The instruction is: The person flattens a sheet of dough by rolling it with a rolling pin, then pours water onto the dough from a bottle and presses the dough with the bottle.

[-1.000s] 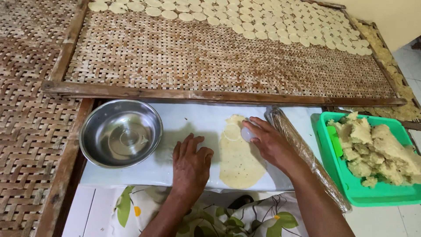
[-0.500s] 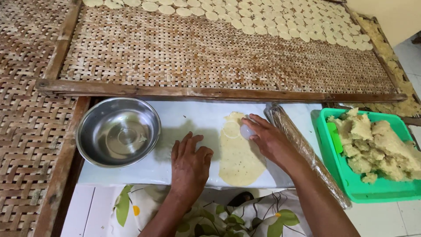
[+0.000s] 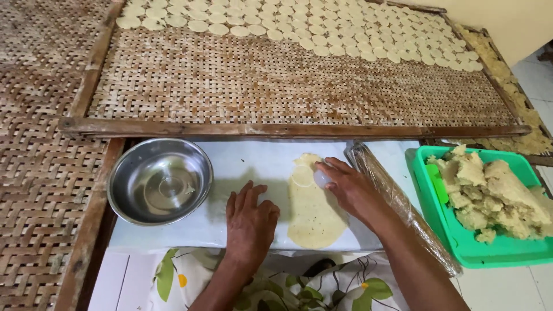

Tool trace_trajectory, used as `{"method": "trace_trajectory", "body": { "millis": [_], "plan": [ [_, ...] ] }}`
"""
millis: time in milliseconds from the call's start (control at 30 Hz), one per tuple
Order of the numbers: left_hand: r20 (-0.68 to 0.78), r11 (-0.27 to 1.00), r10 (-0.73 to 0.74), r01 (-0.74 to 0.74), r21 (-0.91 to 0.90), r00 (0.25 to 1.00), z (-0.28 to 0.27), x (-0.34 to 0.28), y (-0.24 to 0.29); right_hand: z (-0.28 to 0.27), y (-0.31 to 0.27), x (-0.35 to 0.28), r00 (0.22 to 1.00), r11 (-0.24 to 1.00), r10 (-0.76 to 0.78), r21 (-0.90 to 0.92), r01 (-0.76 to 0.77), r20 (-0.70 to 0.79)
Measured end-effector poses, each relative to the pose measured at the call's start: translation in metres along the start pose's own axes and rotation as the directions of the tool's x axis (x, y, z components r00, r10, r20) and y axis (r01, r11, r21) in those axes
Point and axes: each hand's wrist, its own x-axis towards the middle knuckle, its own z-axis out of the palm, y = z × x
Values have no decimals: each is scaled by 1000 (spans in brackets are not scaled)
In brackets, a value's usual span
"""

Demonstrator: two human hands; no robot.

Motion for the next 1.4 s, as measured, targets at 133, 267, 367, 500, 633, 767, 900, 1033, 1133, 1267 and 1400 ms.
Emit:
{"method": "trace_trajectory", "body": {
  "millis": [133, 267, 367, 500, 633, 767, 900, 1033, 1133, 1267, 1400],
  "plan": [
    [7, 1000, -6, 6, -5, 1000, -3, 0, 2, -6, -8, 3, 1000, 1000, 17, 25, -18, 10],
    [-21, 1000, 21, -21, 5, 1000, 4, 0, -2, -7, -8, 1, 1000, 1000, 0, 22, 0, 4],
    [-35, 999, 34, -33, 7, 999, 7, -2, -4, -6, -5, 1, 1000, 1000, -12, 23, 12, -7],
    [-23, 1000, 22, -22, 7, 999, 7, 0, -1, -12, -14, -1, 1000, 999, 19, 48, -19, 2],
    [7, 1000, 12, -12, 17, 1000, 2, 1, 1, -6, -7, 4, 999, 999, 31, 20, -32, 37],
    [37, 999, 15, -16, 40, 999, -3, 2, 4, -7, -9, 2, 993, 996, 90, 11, -91, 73],
    [67, 1000, -17, 15, 22, 998, -11, 4, 9, -5, -7, 1, 998, 999, 54, -5, -54, 44],
    [88, 999, -50, 49, 18, 995, -10, 5, 8, -5, -3, -1, 999, 999, 40, 16, -41, 29],
    [96, 997, -62, 58, 48, 993, -5, 3, 0, -13, -11, -7, 998, 999, -9, 52, 12, -55],
    [65, 996, -63, 59, 72, 996, 1, 3, -9, -20, -37, -14, 996, 986, -33, 158, 47, -88],
    [18, 997, -40, 39, 71, 999, 10, -1, -18, -15, -64, -13, 998, 992, 8, 129, -16, 56]
  ]
}}
